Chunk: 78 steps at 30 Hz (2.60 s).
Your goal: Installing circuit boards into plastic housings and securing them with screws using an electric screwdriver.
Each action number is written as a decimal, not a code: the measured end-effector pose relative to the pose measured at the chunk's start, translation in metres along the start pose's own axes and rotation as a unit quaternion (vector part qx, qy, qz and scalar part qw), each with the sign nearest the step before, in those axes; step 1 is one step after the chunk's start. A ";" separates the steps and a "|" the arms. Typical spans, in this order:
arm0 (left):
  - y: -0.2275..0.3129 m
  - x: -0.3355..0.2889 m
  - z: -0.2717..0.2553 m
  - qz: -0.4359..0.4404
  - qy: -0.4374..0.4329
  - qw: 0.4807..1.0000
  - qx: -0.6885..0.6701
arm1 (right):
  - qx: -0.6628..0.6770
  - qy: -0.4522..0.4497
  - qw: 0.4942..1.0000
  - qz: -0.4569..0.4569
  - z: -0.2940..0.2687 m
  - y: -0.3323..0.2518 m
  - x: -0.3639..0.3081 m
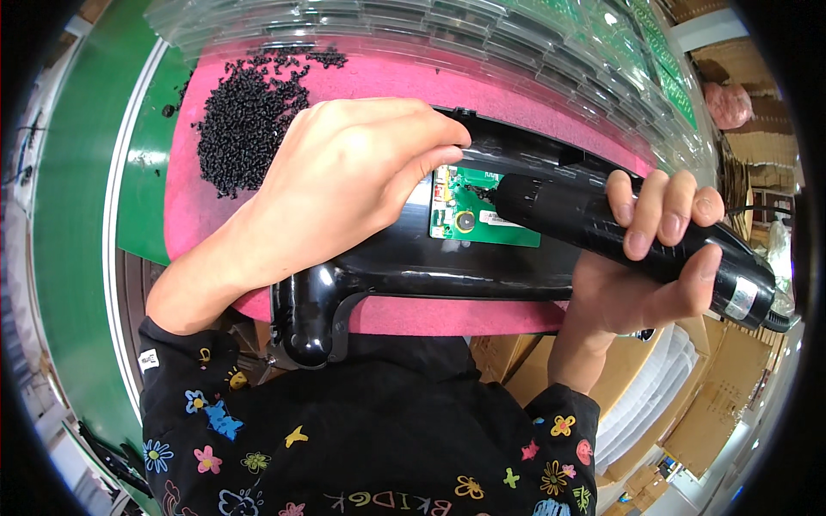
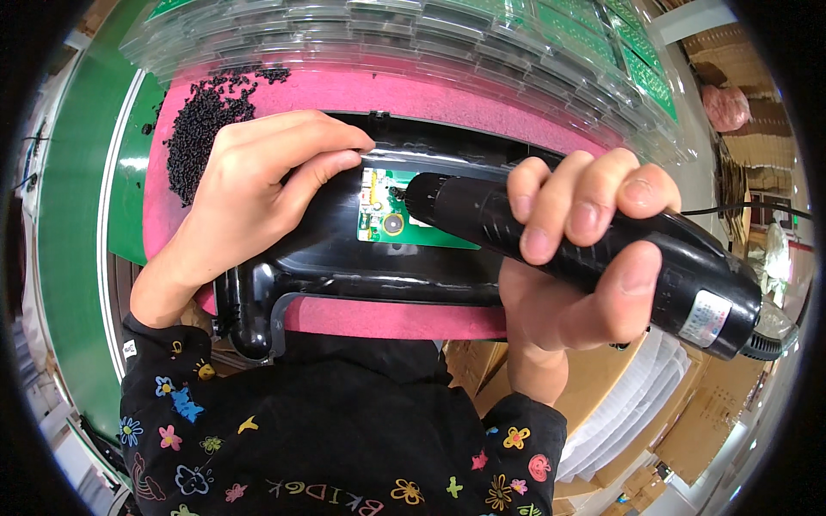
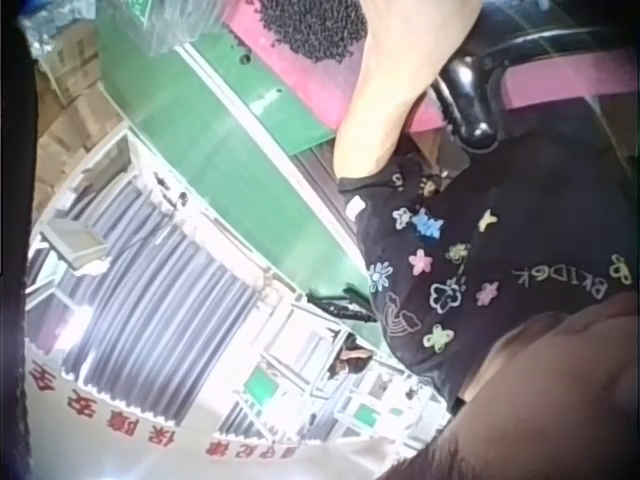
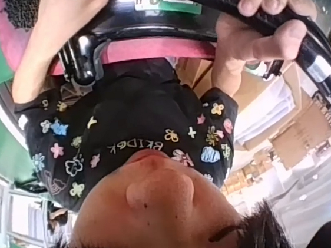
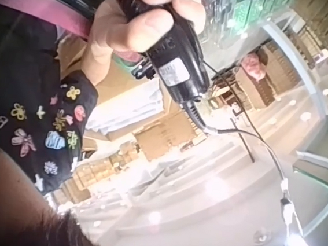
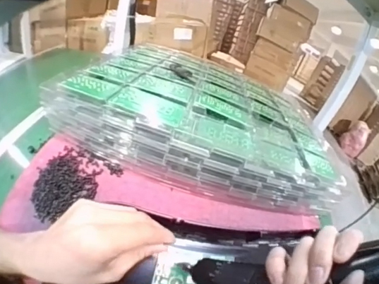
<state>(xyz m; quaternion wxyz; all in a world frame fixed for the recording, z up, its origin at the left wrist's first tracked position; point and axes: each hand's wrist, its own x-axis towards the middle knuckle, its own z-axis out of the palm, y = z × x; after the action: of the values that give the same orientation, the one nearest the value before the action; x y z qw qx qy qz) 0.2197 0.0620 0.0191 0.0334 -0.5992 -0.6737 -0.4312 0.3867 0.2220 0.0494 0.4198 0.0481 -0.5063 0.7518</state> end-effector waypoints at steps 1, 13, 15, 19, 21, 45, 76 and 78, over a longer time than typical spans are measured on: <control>0.000 0.000 0.000 0.000 0.001 1.000 -0.001 | -0.008 -0.016 1.000 -0.006 -0.001 0.002 0.000; 0.007 0.000 -0.007 -0.100 -0.061 0.993 0.017 | -0.067 -0.139 0.985 0.076 0.022 0.016 0.027; 0.008 -0.002 -0.011 -0.106 -0.045 0.993 0.015 | -0.088 -0.157 0.980 0.084 0.031 0.023 0.035; -0.001 -0.004 -0.010 -0.086 -0.032 0.996 0.017 | -0.089 -0.156 0.979 0.091 0.032 0.024 0.038; -0.003 -0.004 -0.008 -0.074 -0.040 0.996 0.001 | -0.074 -0.151 0.983 0.077 0.030 0.023 0.033; -0.001 0.009 -0.019 -0.205 -0.218 0.921 -0.251 | 0.088 -0.024 0.996 -0.012 0.023 -0.017 0.015; -0.007 0.003 -0.004 0.067 -0.042 0.993 -0.084 | 0.105 -0.018 0.994 0.007 0.025 -0.017 0.011; -0.005 0.004 -0.002 0.054 -0.029 0.994 -0.091 | 0.097 -0.014 0.995 -0.014 0.027 -0.019 0.011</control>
<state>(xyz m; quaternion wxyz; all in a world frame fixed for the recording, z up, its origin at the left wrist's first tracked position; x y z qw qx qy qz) 0.2135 0.0643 0.0191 -0.0176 -0.6473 -0.5993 -0.4707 0.3827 0.2093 0.0818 0.4166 0.1065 -0.4364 0.7903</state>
